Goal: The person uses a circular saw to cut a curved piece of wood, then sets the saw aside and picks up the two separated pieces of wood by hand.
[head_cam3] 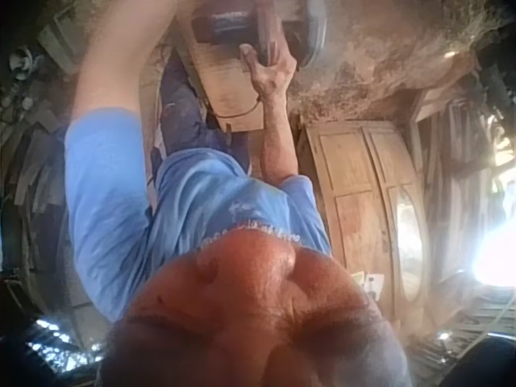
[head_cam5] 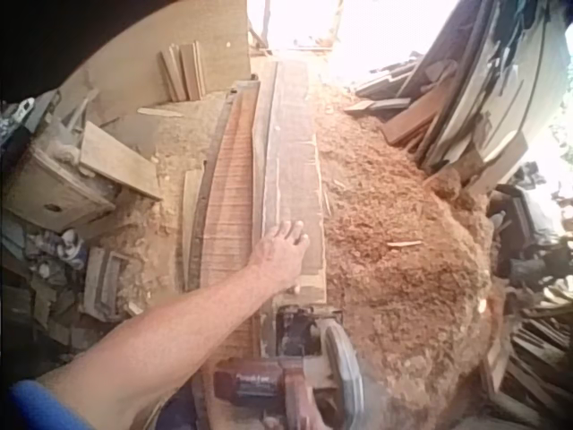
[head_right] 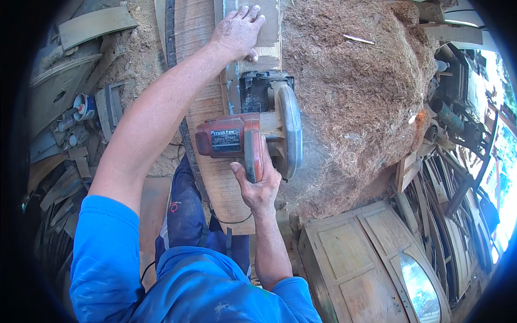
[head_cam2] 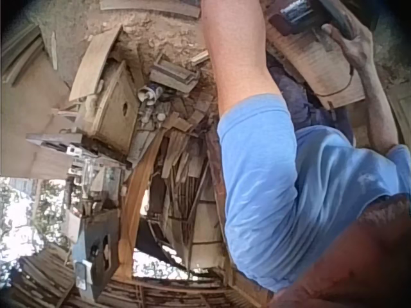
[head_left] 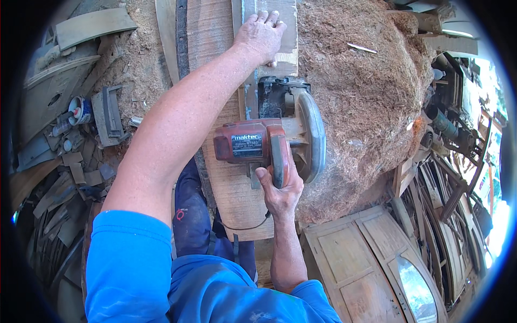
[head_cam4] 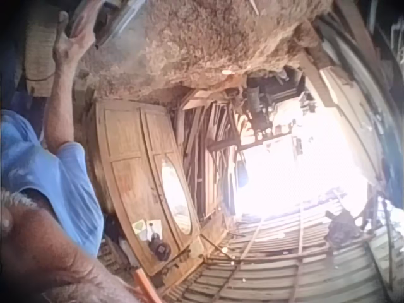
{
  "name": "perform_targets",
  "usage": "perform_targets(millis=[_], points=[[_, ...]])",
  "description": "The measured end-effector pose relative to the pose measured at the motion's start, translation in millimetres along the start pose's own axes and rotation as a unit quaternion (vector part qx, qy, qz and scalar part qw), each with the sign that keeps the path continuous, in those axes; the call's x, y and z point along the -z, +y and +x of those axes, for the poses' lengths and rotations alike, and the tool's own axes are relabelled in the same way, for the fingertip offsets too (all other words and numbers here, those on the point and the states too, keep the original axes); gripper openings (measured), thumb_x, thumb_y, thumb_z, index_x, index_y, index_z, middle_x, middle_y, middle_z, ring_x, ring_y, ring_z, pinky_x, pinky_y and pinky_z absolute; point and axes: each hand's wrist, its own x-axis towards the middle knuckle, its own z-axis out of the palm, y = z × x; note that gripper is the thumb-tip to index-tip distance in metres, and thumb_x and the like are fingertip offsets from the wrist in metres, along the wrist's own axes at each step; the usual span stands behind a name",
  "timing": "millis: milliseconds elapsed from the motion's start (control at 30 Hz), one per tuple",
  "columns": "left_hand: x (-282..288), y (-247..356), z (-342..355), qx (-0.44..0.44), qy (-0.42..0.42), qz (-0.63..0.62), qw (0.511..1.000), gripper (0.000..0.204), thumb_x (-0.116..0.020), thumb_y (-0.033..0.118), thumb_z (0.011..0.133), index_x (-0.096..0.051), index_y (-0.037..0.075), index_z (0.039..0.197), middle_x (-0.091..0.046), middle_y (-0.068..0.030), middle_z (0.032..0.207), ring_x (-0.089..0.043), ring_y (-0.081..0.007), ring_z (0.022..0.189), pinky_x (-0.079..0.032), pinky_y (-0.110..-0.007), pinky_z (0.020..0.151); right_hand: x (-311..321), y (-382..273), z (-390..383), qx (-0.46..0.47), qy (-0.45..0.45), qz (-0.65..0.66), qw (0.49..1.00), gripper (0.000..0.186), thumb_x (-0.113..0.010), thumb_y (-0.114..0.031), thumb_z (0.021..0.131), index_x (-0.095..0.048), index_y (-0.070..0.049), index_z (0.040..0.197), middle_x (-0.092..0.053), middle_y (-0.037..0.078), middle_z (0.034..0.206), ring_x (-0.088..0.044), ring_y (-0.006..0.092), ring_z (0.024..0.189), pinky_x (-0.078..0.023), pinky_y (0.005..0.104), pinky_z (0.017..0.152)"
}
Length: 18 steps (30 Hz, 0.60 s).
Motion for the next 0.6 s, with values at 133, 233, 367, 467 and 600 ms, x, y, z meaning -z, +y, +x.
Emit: perform_targets(millis=[133, 233, 367, 467, 600], points=[[5, -2, 0, -0.004, -0.018, -0.011, 1.000, 0.101, -0.095, 0.045, 0.060, -0.050, 0.008, 0.144, -0.048, -0.0121, 0.151, -0.042, -0.0276, 0.142, -0.036, -0.039, 0.115, -2, -5, 5, 0.012, 0.000, -0.009, 1.000, 0.080, -0.084, -0.023, 0.087, -0.044, 0.006, 0.150, -0.066, 0.020, 0.136, -0.067, 0.0242, 0.121, -0.052, 0.0353, 0.101], [14, -2, 0, 0.002, -0.055, -0.001, 0.999, 0.102, -0.091, 0.048, 0.062, -0.047, 0.009, 0.145, -0.042, -0.0131, 0.159, -0.038, -0.0270, 0.147, -0.034, -0.040, 0.120, -3, -4, 8, 0.021, -0.001, -0.013, 1.000, 0.080, -0.083, -0.023, 0.088, -0.044, 0.006, 0.150, -0.066, 0.020, 0.136, -0.067, 0.0244, 0.121, -0.052, 0.0356, 0.102], [12, -4, -1, -0.006, -0.035, -0.010, 0.999, 0.103, -0.092, 0.048, 0.060, -0.048, 0.009, 0.144, -0.043, -0.0128, 0.158, -0.038, -0.0272, 0.147, -0.035, -0.040, 0.119, -4, -7, 10, 0.020, 0.001, -0.015, 1.000, 0.079, -0.083, -0.023, 0.088, -0.044, 0.006, 0.151, -0.066, 0.020, 0.135, -0.067, 0.0240, 0.121, -0.052, 0.0354, 0.101], [15, -5, 0, -0.014, -0.046, -0.016, 0.999, 0.101, -0.091, 0.048, 0.061, -0.048, 0.009, 0.144, -0.043, -0.0122, 0.158, -0.038, -0.0273, 0.147, -0.036, -0.040, 0.118, -5, -9, 13, 0.006, -0.001, -0.009, 1.000, 0.079, -0.083, -0.021, 0.088, -0.044, 0.006, 0.151, -0.067, 0.019, 0.134, -0.067, 0.0233, 0.119, -0.052, 0.0348, 0.100], [18, -4, -2, -0.013, -0.054, -0.019, 0.998, 0.092, -0.088, 0.045, 0.069, -0.049, 0.011, 0.144, -0.042, -0.0118, 0.159, -0.038, -0.0269, 0.147, -0.035, -0.039, 0.118, -5, -13, 17, 0.004, -0.003, 0.001, 1.000, 0.077, -0.082, -0.018, 0.088, -0.044, 0.006, 0.151, -0.068, 0.019, 0.133, -0.068, 0.0226, 0.118, -0.052, 0.0341, 0.100]])
